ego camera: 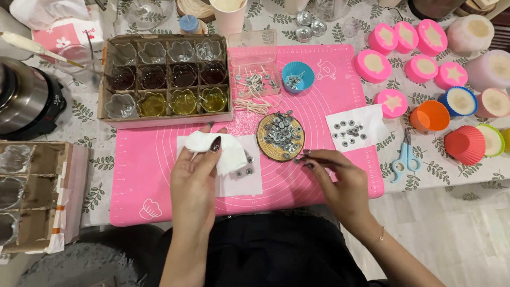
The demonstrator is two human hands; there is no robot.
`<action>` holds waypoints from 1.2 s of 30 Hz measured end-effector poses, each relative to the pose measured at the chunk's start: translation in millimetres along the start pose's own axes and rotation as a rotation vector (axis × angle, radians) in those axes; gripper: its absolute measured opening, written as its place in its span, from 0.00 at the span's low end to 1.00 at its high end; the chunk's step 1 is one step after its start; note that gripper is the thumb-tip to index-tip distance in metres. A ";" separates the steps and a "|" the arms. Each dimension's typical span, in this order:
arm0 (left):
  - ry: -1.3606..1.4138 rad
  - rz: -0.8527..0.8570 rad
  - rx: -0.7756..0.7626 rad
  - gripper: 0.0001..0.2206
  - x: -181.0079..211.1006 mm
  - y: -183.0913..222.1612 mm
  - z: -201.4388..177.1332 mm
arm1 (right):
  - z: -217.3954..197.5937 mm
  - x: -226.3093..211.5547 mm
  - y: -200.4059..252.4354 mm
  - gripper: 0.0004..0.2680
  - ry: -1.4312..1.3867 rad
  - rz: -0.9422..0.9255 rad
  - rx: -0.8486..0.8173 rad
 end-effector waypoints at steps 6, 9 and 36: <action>-0.039 0.006 0.001 0.19 -5.2 10.4 12.1 | 4.7 -21.0 10.7 0.08 0.325 -0.385 0.066; -0.092 0.011 -0.024 0.18 -10.1 12.9 13.0 | 7.4 -21.4 8.1 0.07 0.346 -0.359 0.071; 0.029 -0.406 -0.230 0.16 -83.2 19.6 60.0 | 9.8 -12.0 -20.7 0.07 -0.728 0.307 -0.016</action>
Point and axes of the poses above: each hand's wrist, its own y-axis away from the middle knuckle, its own z-axis out of the palm, x = y × z, the point moved 7 cm from there along -y, towards the middle knuckle, and after that the axes turned 5 degrees about y, right-handed, at the moved point
